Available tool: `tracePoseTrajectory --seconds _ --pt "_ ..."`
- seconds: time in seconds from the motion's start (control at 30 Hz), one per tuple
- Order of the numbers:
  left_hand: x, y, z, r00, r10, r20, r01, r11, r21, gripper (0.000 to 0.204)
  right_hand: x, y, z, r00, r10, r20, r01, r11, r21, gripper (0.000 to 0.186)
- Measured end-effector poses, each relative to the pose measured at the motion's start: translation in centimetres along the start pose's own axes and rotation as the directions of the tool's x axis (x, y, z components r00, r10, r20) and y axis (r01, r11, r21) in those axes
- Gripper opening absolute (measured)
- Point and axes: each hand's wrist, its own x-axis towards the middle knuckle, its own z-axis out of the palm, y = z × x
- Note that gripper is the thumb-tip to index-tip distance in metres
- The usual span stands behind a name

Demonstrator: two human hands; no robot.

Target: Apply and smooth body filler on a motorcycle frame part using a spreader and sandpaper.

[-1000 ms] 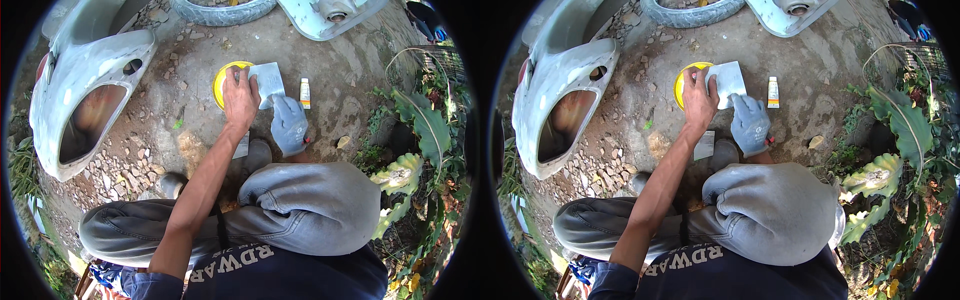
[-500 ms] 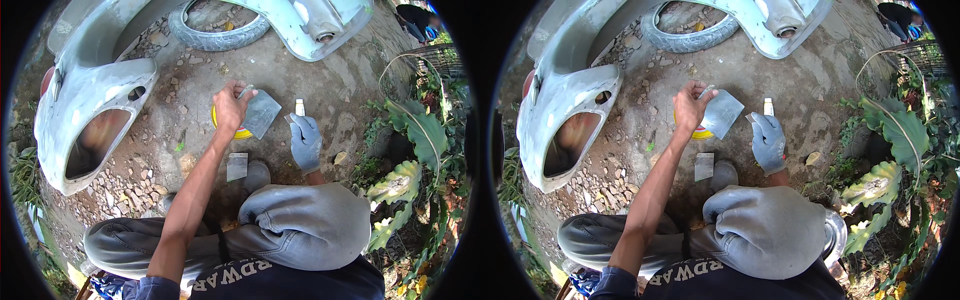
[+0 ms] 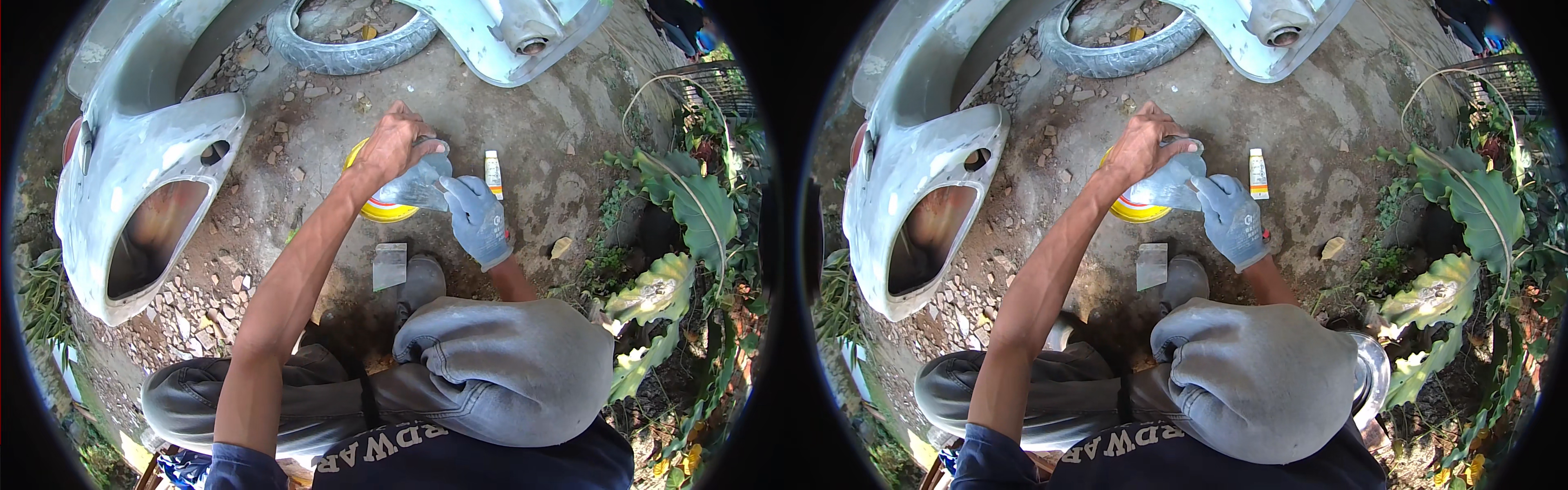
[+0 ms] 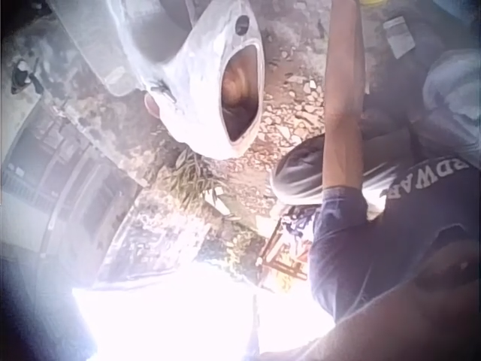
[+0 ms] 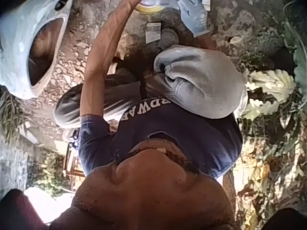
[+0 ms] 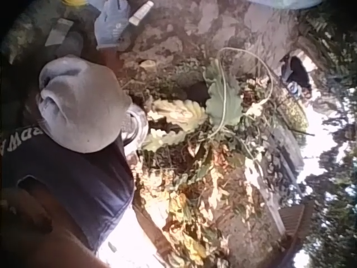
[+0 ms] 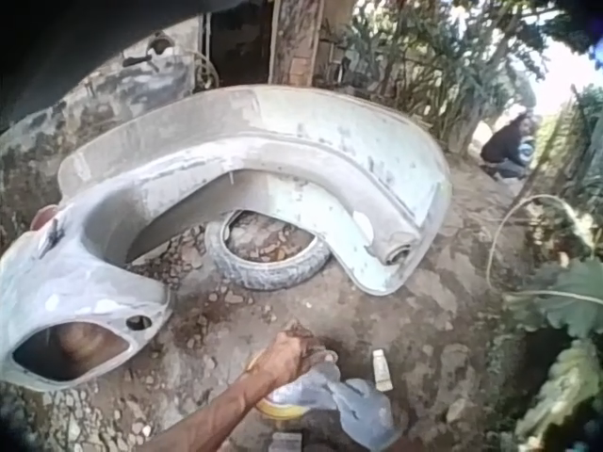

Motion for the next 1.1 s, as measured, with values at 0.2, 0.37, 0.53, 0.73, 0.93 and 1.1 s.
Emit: tracePoseTrajectory --seconds 0.2,0.37,0.53,0.73,0.93,1.1 --pt "-0.5 -0.6 0.0 0.998 -0.061 -0.025 0.059 0.996 -0.061 0.035 2.8 0.1 -1.5 0.994 -0.039 0.103 0.044 0.998 -0.048 0.031" --pt "-0.9 0.1 0.0 0.966 -0.252 -0.062 0.25 0.967 -0.041 0.044 4.7 0.5 -1.4 0.99 -0.062 0.127 0.07 0.995 -0.065 0.027" --pt "-1.5 -1.2 -0.1 0.95 -0.314 -0.006 0.309 0.94 -0.145 0.042 5.0 -0.3 -0.5 0.995 -0.041 0.095 0.052 0.992 -0.117 0.026" --pt "-1.5 -0.1 0.1 0.958 -0.285 -0.011 0.282 0.951 -0.124 0.042 4.6 0.5 -0.8 0.996 -0.055 0.068 0.056 0.998 -0.02 0.026" --pt "-0.8 0.9 -0.6 0.919 -0.394 0.001 0.393 0.917 -0.068 0.047 5.1 0.6 -1.2 0.989 -0.115 0.098 0.125 0.986 -0.107 0.026" --pt "-1.3 0.8 -0.3 0.906 -0.419 -0.059 0.417 0.908 -0.041 0.049 4.6 0.2 -0.4 0.996 -0.036 0.079 0.041 0.997 -0.068 0.026"
